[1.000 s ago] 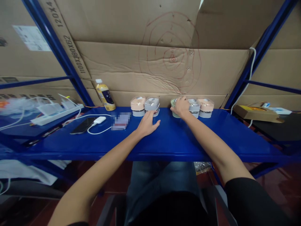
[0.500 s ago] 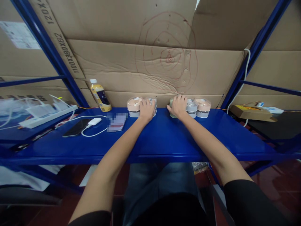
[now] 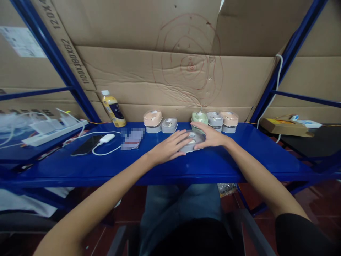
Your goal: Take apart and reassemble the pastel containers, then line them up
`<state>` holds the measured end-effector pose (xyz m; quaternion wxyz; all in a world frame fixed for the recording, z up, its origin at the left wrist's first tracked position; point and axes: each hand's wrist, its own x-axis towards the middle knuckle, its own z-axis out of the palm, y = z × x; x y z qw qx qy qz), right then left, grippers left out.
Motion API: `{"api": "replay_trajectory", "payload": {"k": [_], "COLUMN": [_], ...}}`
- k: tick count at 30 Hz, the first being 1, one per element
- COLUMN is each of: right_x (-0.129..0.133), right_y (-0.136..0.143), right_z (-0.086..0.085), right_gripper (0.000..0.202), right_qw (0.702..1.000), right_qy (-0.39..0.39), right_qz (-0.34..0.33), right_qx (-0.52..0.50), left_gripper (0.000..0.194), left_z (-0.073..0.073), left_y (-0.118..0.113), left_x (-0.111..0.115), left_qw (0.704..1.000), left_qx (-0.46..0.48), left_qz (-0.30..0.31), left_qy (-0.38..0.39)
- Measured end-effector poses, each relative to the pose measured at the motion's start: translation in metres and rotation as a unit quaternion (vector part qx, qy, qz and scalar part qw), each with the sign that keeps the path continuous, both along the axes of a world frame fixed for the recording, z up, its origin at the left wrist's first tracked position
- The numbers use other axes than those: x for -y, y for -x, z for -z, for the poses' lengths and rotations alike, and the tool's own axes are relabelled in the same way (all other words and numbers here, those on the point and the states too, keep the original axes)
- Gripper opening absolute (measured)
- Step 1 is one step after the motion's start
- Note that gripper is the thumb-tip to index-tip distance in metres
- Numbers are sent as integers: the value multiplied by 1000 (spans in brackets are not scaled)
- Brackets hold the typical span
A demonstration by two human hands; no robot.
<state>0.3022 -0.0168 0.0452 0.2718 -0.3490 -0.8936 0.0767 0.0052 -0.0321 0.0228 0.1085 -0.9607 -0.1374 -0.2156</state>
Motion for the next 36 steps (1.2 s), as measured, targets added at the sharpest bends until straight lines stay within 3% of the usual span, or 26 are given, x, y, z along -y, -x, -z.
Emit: {"api": "replay_trajectory", "payload": {"k": [4, 10, 14, 17, 21, 23, 30, 36], "right_x": [6, 20, 20, 12, 1, -2, -4, -7], "right_y": [9, 32, 27, 5, -28, -36, -33, -38], "right_z": [9, 18, 11, 0, -9, -9, -6, -4], "right_gripper": [99, 100, 89, 68, 59, 59, 65, 69], "right_qw": [997, 998, 999, 995, 978, 970, 973, 971], "right_qy": [61, 42, 45, 90, 137, 143, 124, 158], "right_qz": [-26, 12, 4, 9, 84, 115, 147, 180], "right_qx": [41, 54, 23, -41, -133, -162, -124, 5], "left_gripper": [71, 119, 120, 111, 58, 44, 51, 59], "left_z": [12, 20, 21, 19, 19, 21, 20, 24], "left_y": [0, 0, -1, 2, 5, 4, 13, 38], "left_x": [7, -3, -6, -5, -3, -2, -14, -40], "left_qw": [995, 953, 924, 929, 951, 955, 950, 926], "left_qx": [14, 114, 138, 140, 91, 74, 136, 189], "left_qz": [17, -95, -108, -101, -84, -82, -149, -239], "left_qy": [97, 263, 339, 327, 283, 275, 238, 224]}}
